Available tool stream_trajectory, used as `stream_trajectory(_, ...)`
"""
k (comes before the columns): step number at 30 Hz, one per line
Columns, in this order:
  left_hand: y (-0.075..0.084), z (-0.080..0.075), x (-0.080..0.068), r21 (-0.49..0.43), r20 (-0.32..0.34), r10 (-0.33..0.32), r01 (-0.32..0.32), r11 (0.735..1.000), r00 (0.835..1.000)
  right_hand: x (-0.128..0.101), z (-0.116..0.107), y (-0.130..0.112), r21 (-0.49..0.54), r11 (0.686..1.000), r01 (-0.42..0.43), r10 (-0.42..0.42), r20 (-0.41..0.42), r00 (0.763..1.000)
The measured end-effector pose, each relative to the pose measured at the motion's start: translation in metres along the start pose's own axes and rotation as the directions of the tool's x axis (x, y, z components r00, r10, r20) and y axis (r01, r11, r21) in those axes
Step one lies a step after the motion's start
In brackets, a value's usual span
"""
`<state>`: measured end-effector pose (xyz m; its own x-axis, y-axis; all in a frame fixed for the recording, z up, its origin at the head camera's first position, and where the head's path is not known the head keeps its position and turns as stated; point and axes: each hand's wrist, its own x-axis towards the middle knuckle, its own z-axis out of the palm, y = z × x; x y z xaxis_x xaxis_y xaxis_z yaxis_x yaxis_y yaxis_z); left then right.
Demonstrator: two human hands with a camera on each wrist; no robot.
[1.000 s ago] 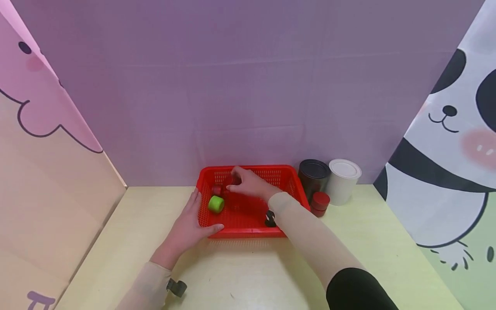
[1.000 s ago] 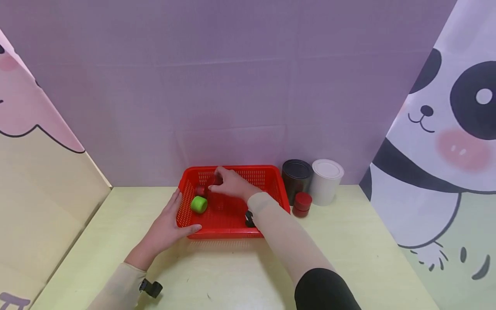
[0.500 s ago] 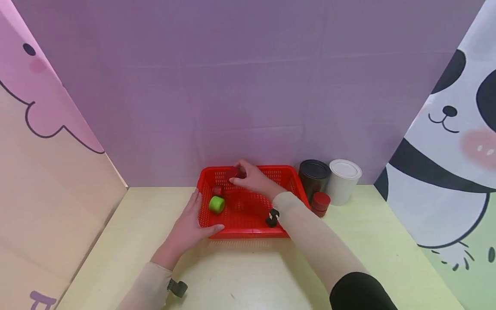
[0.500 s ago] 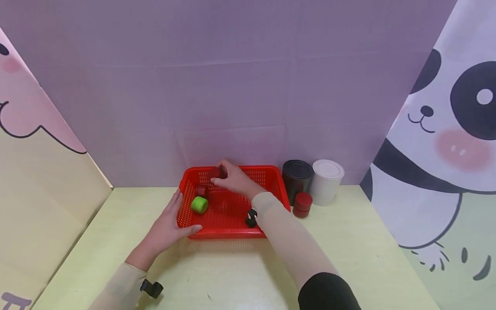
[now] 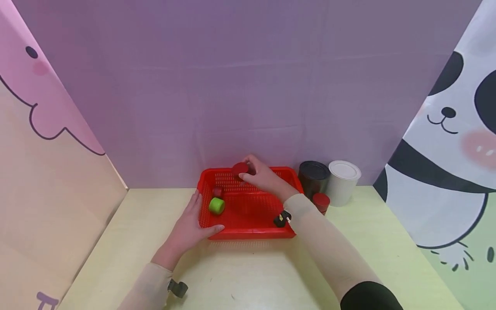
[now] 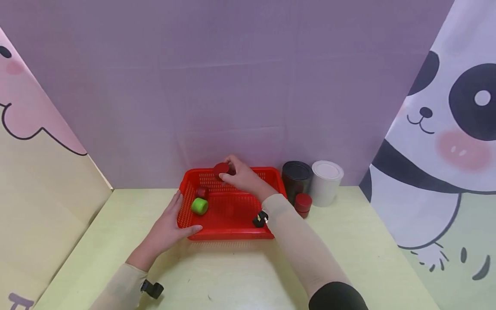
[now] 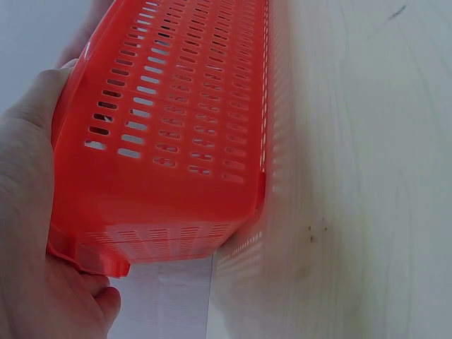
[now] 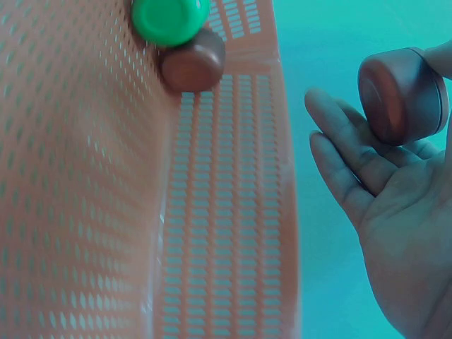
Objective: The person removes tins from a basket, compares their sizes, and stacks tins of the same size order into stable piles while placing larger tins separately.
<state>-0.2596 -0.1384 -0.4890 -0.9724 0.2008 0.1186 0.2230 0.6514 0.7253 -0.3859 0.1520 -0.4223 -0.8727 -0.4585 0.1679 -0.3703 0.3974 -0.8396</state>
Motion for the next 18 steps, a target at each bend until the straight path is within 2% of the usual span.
stream_trajectory(8, -0.003, 0.001, 0.0, 0.001, -0.004, -0.004, 0.004, 1.0, 1.0, -0.015, -0.024, -0.005, -0.029, 1.0, -0.009, 0.01, 0.027, 1.0)
stream_trajectory(14, -0.004, 0.001, 0.001, 0.023, 0.006, -0.017, 0.017, 1.0, 1.0, -0.027, -0.039, -0.01, -0.128, 0.992, 0.002, 0.003, 0.044, 0.999)
stream_trajectory(18, -0.003, 0.001, 0.001, 0.025, 0.006, -0.02, 0.019, 1.0, 1.0, -0.037, -0.046, -0.01, -0.197, 0.98, -0.007, 0.012, 0.024, 1.0)
